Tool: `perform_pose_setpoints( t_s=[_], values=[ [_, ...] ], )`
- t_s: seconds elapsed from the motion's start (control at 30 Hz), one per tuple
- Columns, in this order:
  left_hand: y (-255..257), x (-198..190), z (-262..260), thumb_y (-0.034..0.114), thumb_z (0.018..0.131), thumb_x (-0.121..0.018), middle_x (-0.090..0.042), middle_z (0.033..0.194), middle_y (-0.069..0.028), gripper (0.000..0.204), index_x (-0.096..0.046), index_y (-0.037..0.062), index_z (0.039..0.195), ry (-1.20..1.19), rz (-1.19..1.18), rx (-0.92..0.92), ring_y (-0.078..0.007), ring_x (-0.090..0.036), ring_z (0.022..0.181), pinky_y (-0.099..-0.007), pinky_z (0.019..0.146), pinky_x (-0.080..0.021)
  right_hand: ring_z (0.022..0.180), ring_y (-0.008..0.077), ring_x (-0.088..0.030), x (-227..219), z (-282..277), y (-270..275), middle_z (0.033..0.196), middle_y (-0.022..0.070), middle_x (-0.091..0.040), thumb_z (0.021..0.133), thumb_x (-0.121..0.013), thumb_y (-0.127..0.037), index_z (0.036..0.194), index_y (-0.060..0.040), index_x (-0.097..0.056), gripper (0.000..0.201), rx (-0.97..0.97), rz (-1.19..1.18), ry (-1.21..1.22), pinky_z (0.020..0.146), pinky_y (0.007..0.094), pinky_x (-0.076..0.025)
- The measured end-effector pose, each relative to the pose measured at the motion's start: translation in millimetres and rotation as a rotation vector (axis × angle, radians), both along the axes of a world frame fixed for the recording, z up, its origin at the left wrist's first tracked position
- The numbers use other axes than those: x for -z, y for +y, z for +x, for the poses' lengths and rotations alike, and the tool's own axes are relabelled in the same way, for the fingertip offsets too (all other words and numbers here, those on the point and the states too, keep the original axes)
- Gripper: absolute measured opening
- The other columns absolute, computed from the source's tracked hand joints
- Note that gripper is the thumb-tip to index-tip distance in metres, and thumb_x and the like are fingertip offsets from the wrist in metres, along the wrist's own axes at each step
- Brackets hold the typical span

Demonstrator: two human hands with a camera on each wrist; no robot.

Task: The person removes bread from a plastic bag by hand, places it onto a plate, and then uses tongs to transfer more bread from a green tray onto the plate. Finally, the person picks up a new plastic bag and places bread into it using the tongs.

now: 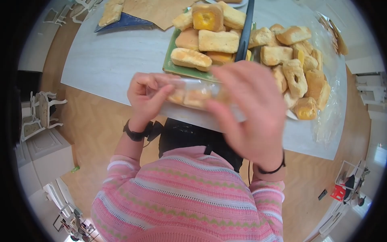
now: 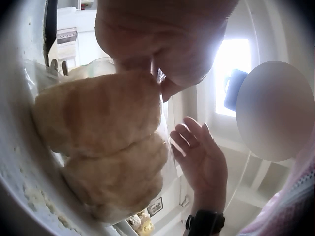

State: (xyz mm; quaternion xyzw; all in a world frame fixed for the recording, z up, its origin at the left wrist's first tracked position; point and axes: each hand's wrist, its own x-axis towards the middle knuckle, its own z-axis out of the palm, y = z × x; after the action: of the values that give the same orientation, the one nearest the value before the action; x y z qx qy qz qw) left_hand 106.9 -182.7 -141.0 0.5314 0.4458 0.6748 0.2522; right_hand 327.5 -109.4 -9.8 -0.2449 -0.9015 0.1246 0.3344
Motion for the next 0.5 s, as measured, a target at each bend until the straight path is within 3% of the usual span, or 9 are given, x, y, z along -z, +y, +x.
perform_pose_setpoints(
  t_s=[0.07,0.1,0.13,0.2,0.33,0.4,0.47,0.5],
  values=[
    [0.6,-9.2,6.4,-0.004,0.081,-0.072,-0.072,0.087,-0.0117,0.023,-0.052,0.0066,0.081,0.002,0.067,0.065,-0.0173,-0.07,0.084,-0.027,0.069,-0.053,0.094,0.0317,-0.06,5.2,-32.3,-13.7,0.097,0.0133,-0.062,0.068,-0.075,-0.014,0.102,-0.0008,-0.067,0.037,-0.042,0.055,-0.1,0.081,0.04,-0.05],
    [0.9,-13.0,6.0,-0.002,0.081,-0.073,-0.073,0.087,-0.0112,0.021,-0.054,0.0067,0.079,0.022,0.104,0.088,-0.0184,-0.071,0.081,-0.0271,0.066,-0.053,0.086,0.0293,-0.061,9.6,-44.3,-16.3,0.084,0.0099,-0.06,0.065,-0.074,-0.01,0.094,-0.0023,-0.067,0.03,-0.06,0.037,-0.1,0.073,0.0394,-0.049],
    [-2.0,-17.9,0.5,-0.002,0.081,-0.073,-0.073,0.087,-0.0112,0.021,-0.054,0.0067,0.079,0.038,0.116,0.068,-0.0184,-0.071,0.081,-0.0271,0.066,-0.053,0.086,0.0293,-0.061,9.8,-47.0,-15.6,0.084,0.0099,-0.06,0.065,-0.074,-0.01,0.094,-0.0023,-0.067,0.03,-0.08,0.051,-0.086,0.073,0.0394,-0.049],
    [-7.8,-26.6,-9.5,-0.013,0.08,-0.066,-0.071,0.086,-0.0199,0.029,-0.045,0.0048,0.072,0.176,-0.002,0.223,-0.0293,-0.071,0.088,-0.0373,0.075,-0.056,0.077,0.0285,-0.061,10.2,-41.2,-11.6,0.08,0.0087,-0.063,0.068,-0.076,-0.008,0.084,-0.0035,-0.067,0.02,-0.044,-0.035,-0.344,0.065,0.0373,-0.047],
    [-11.7,-25.4,-33.5,-0.014,0.08,-0.066,-0.071,0.086,-0.0188,0.027,-0.047,0.0039,0.072,0.192,-0.007,0.213,-0.0295,-0.071,0.087,-0.0362,0.075,-0.056,0.071,0.0268,-0.06,13.9,-12.1,-8.8,0.069,0.0061,-0.059,0.065,-0.075,-0.007,0.076,-0.0042,-0.065,0.015,0.05,-0.06,-0.259,0.061,0.0371,-0.045],
    [-10.8,-27.0,-37.7,-0.013,0.08,-0.065,-0.071,0.085,-0.0183,0.022,-0.052,0.0028,0.073,0.158,-0.009,0.213,-0.0304,-0.071,0.085,-0.0364,0.075,-0.056,0.067,0.0281,-0.059,13.8,2.7,-11.1,0.07,0.0075,-0.06,0.067,-0.076,-0.005,0.073,-0.0038,-0.063,0.014,0.129,-0.192,-0.256,0.058,0.0372,-0.044],
    [-12.0,-27.7,-36.7,-0.014,0.078,-0.067,-0.071,0.088,-0.0176,0.017,-0.063,0.0022,0.081,-0.077,-0.216,0.255,-0.0319,-0.071,0.087,-0.0368,0.078,-0.056,0.066,0.0286,-0.059,12.9,1.2,-12.7,0.07,0.0084,-0.061,0.068,-0.076,-0.004,0.073,-0.0029,-0.064,0.013,0.125,-0.198,-0.241,0.057,0.0367,-0.044],
    [-7.7,-27.8,-37.5,-0.014,0.078,-0.067,-0.071,0.088,-0.0176,0.017,-0.063,0.0022,0.081,-0.078,-0.217,0.254,-0.0319,-0.071,0.087,-0.0368,0.078,-0.056,0.065,0.0291,-0.059,12.7,-0.5,-13.8,0.071,0.0093,-0.061,0.069,-0.075,-0.003,0.074,-0.0021,-0.064,0.013,0.129,-0.21,-0.221,0.057,0.0363,-0.044]
  ],
)
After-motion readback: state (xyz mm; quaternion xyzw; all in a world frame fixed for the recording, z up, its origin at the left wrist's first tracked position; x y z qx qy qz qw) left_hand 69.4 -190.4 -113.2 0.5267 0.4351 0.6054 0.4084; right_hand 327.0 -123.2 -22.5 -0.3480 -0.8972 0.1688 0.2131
